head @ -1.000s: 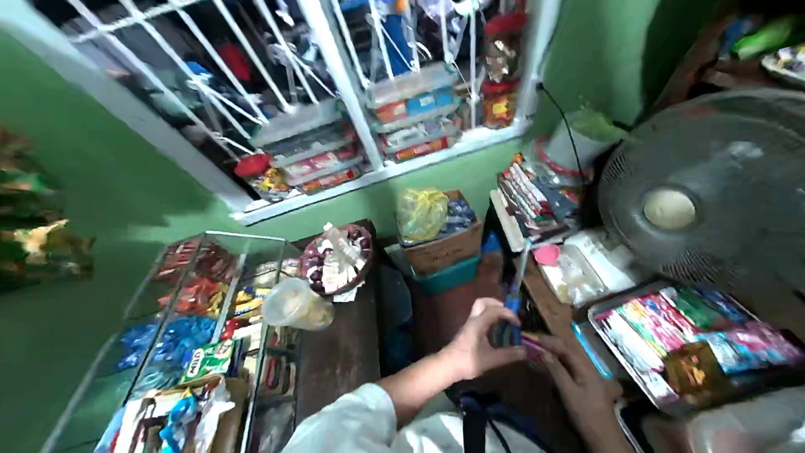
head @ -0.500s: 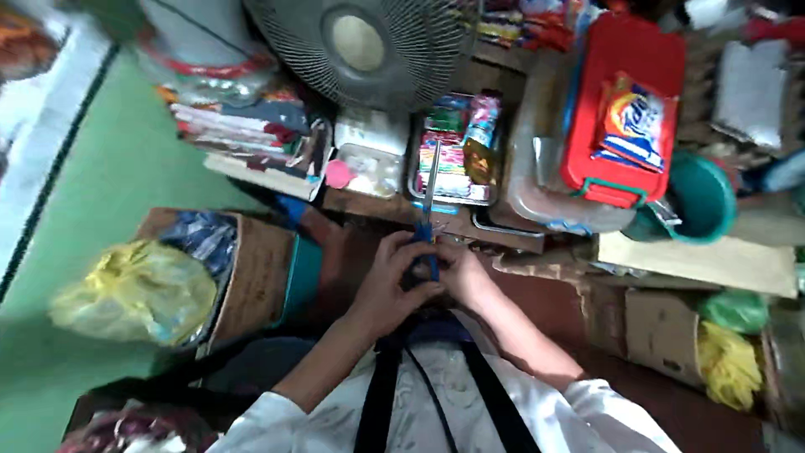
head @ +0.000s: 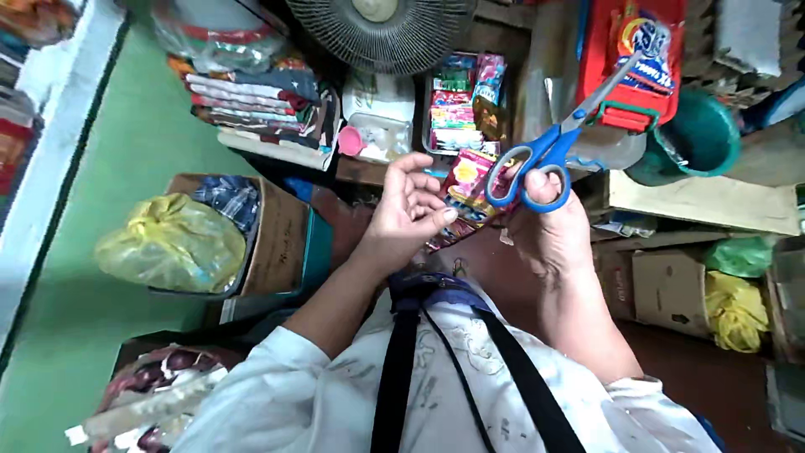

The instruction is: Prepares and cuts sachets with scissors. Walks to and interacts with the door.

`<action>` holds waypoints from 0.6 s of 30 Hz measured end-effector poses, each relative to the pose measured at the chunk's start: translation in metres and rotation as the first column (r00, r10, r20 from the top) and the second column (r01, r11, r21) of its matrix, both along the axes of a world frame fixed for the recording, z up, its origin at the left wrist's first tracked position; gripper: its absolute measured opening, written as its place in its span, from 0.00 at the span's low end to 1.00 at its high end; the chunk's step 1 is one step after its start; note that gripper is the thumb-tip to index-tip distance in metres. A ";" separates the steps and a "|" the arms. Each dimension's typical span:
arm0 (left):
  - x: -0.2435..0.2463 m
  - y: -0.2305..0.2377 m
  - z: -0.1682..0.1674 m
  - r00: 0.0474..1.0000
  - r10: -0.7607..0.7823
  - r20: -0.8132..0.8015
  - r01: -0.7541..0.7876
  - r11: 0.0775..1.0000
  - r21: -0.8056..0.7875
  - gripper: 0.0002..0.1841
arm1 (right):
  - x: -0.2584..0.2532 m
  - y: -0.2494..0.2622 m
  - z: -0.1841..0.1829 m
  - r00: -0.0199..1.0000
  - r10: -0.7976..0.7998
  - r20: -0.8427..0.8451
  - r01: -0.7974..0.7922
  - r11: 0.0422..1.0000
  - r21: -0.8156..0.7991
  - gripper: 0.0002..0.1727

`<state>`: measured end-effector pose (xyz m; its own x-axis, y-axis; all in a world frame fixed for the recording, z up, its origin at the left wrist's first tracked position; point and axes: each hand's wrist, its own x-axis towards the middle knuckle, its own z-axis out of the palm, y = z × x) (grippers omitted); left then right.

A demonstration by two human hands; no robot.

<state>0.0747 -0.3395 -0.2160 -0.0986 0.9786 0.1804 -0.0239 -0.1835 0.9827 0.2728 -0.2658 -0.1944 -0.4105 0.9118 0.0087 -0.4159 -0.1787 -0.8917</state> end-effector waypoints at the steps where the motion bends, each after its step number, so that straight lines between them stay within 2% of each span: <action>1: 0.000 -0.004 0.002 0.997 0.027 -0.075 -0.023 0.998 0.058 0.37 | 0.002 -0.006 0.005 1.000 0.016 -0.016 -0.016 1.000 0.010 0.11; 4: 0.000 -0.015 0.010 0.980 0.040 -0.196 -0.010 0.989 0.148 0.40 | 0.008 -0.022 0.019 0.997 0.060 -0.045 -0.058 0.997 0.052 0.10; 7: 0.003 -0.027 0.014 0.988 -0.133 -0.076 0.140 0.986 0.093 0.45 | 0.016 -0.031 0.037 0.993 0.081 -0.088 -0.078 0.996 0.036 0.10; 9: 0.008 -0.034 0.015 0.974 -0.228 0.015 0.227 0.971 0.071 0.47 | 0.021 -0.033 0.050 0.980 0.078 -0.181 -0.073 0.997 0.036 0.15; 12: 0.016 -0.040 0.020 0.928 -0.342 0.145 0.318 0.933 0.166 0.46 | 0.024 -0.033 0.060 0.965 0.038 -0.260 -0.023 0.998 0.060 0.20; 14: 0.019 -0.041 0.026 0.888 -0.428 0.171 0.384 0.893 0.236 0.47 | 0.024 -0.032 0.061 0.958 0.003 -0.287 0.012 0.999 0.050 0.21; 16: 0.023 -0.040 0.031 0.850 -0.500 0.166 0.443 0.849 0.288 0.41 | 0.022 -0.031 0.061 0.954 -0.036 -0.298 0.046 0.999 0.027 0.22; 18: 0.028 -0.040 0.032 0.841 -0.519 0.154 0.470 0.840 0.269 0.34 | 0.019 -0.031 0.060 0.957 -0.060 -0.284 0.066 0.998 0.012 0.22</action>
